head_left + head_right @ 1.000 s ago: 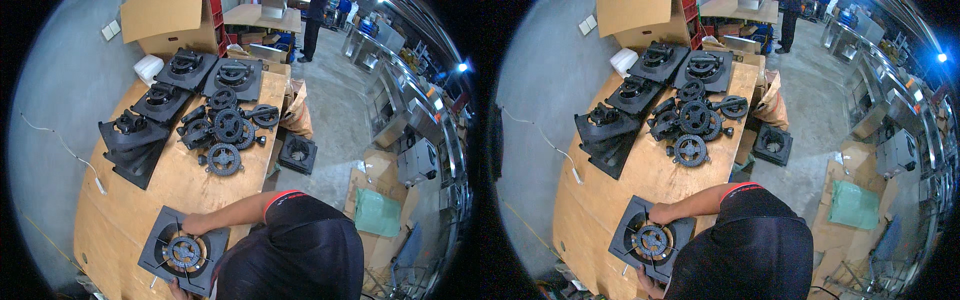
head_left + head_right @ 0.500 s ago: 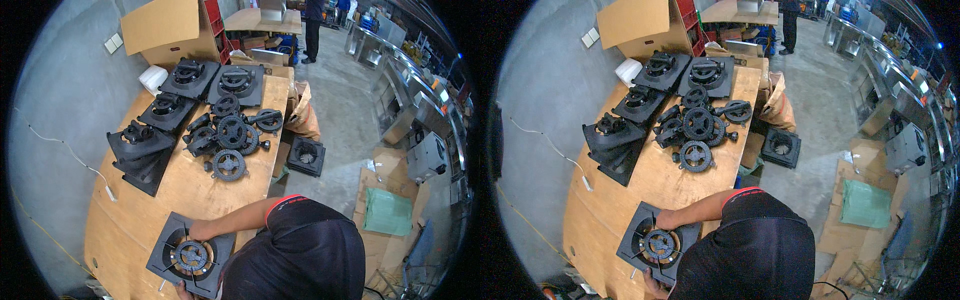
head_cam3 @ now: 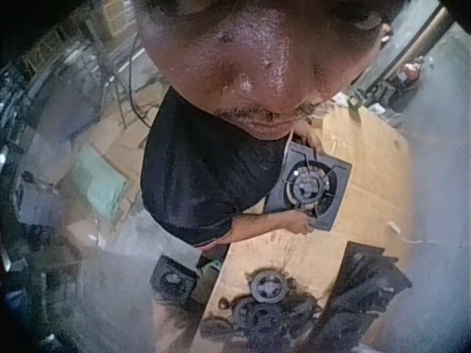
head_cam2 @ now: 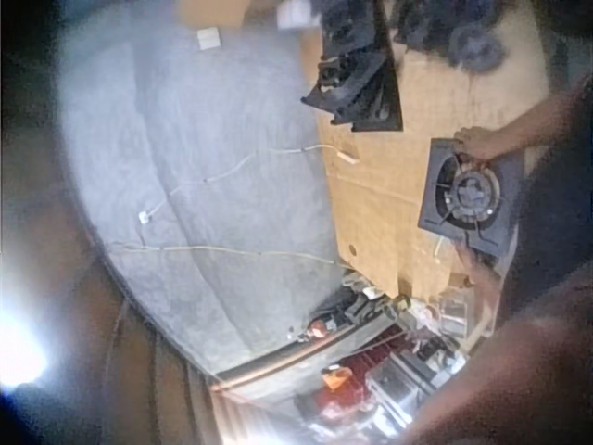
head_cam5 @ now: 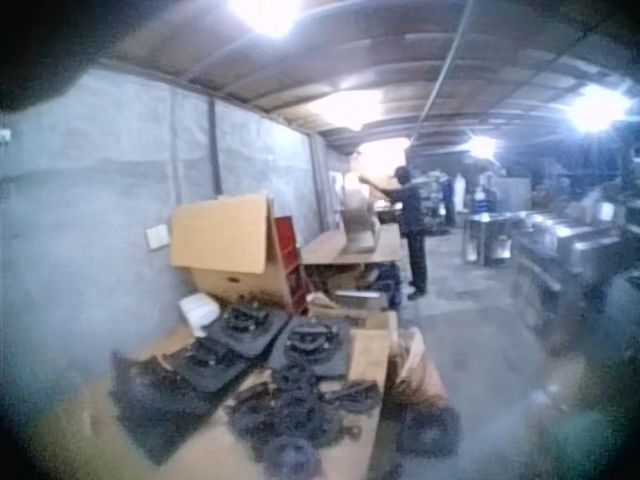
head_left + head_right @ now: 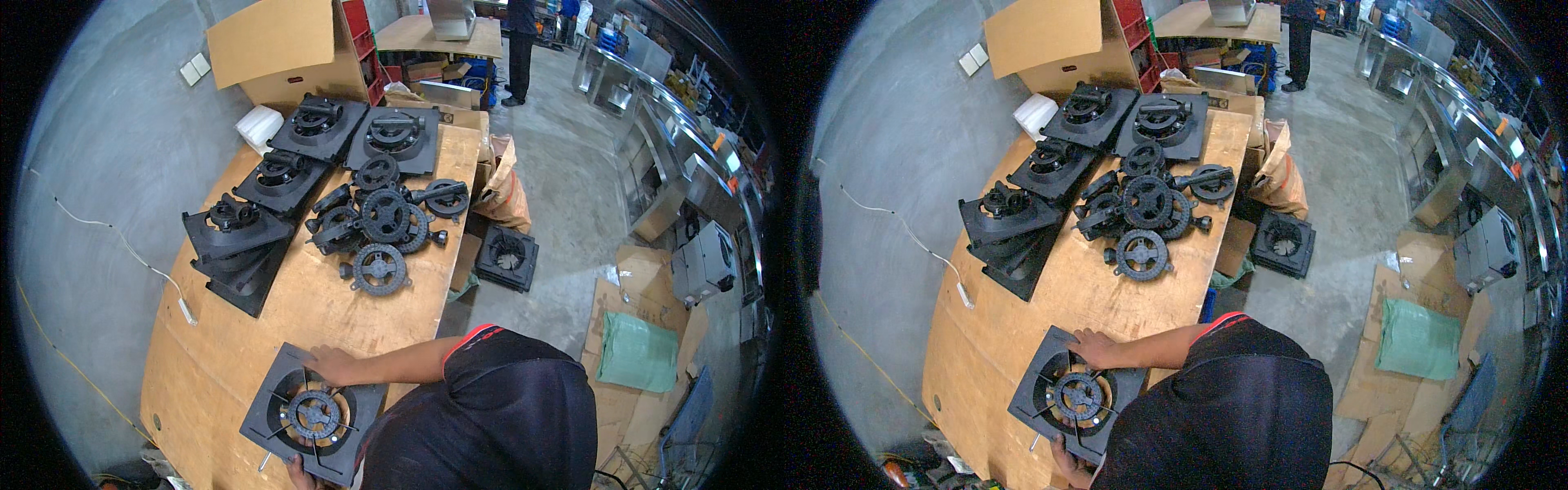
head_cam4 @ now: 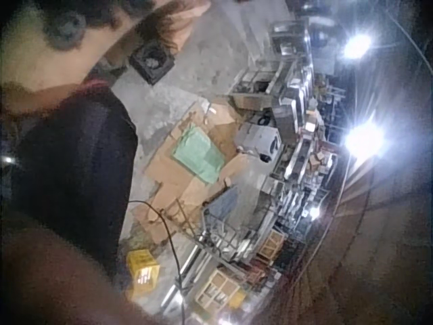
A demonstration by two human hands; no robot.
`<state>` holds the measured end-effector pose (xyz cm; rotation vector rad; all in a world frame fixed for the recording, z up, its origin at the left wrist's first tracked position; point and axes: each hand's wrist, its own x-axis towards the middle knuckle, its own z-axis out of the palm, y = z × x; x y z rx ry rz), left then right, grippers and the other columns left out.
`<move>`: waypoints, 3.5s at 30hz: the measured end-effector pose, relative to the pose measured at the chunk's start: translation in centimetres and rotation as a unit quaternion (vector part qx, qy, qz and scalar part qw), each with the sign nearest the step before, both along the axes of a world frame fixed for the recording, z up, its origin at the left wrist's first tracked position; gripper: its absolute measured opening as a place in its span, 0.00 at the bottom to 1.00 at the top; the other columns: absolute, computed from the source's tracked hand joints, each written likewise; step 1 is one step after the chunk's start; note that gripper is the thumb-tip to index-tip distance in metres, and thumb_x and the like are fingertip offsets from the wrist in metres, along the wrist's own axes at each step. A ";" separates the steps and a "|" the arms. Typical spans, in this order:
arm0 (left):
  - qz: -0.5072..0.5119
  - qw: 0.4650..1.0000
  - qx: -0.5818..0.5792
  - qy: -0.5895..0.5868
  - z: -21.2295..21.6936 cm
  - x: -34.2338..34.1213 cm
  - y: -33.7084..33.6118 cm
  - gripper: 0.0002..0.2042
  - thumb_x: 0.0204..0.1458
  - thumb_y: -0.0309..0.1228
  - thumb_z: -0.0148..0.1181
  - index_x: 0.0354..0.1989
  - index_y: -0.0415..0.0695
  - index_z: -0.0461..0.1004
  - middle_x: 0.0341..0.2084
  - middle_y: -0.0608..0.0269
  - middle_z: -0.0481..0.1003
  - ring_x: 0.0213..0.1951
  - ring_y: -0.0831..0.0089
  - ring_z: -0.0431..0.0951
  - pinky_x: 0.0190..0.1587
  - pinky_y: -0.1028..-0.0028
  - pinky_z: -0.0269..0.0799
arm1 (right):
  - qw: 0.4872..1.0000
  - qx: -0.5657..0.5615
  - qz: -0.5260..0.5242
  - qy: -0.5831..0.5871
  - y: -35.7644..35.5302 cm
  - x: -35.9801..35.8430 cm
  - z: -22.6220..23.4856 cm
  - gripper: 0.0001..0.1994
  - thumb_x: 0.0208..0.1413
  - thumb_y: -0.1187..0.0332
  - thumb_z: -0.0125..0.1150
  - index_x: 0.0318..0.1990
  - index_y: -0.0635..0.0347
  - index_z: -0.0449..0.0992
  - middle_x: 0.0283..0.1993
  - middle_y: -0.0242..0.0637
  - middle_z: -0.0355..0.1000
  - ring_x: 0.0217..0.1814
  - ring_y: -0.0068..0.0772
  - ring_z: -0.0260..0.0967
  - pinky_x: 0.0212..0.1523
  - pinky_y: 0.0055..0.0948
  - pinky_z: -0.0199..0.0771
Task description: The person assembles gas burner units on a workbench. They place burner heads onto square bases, insert screws, and use a cordless drill to fasten them. The person repeats this process for multiple units, stacking completed assemblies on the table.
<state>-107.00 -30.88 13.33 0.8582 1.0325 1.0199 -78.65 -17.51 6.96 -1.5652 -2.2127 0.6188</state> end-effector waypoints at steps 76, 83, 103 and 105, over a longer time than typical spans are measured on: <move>0.421 0.715 -0.036 0.557 0.6 -29.8 -17.3 0.16 0.53 0.35 0.61 0.48 0.40 0.77 0.35 0.49 0.81 0.41 0.58 0.82 0.45 0.64 0.76 | 0.968 0.184 -0.166 -0.048 -3.7 0.2 -6.9 0.19 0.61 0.59 0.55 0.49 0.68 0.75 0.48 0.53 0.72 0.51 0.54 0.69 0.54 0.47 0.67; 0.018 0.681 -0.184 0.709 -4.3 -26.9 -11.8 0.11 0.48 0.30 0.57 0.36 0.38 0.81 0.37 0.44 0.80 0.42 0.51 0.81 0.45 0.55 0.76 | 0.968 0.170 -0.169 -0.069 -3.2 0.4 -7.1 0.19 0.61 0.58 0.53 0.48 0.66 0.76 0.49 0.54 0.72 0.52 0.59 0.67 0.53 0.50 0.67; -0.004 0.699 -0.238 0.675 -12.8 -29.5 -7.7 0.16 0.36 0.32 0.70 0.38 0.46 0.84 0.40 0.54 0.82 0.44 0.57 0.82 0.44 0.58 0.79 | 0.952 0.282 -0.115 -0.035 -2.9 1.8 -10.1 0.17 0.56 0.55 0.55 0.33 0.63 0.73 0.34 0.53 0.68 0.36 0.58 0.66 0.36 0.56 0.67; -0.011 0.699 -0.241 0.674 -12.5 -29.3 -7.2 0.16 0.37 0.32 0.70 0.38 0.45 0.84 0.40 0.54 0.82 0.44 0.57 0.82 0.44 0.58 0.79 | 0.900 0.428 -0.026 0.083 -1.5 1.4 -10.0 0.17 0.56 0.55 0.55 0.33 0.63 0.73 0.34 0.53 0.68 0.36 0.58 0.66 0.35 0.56 0.67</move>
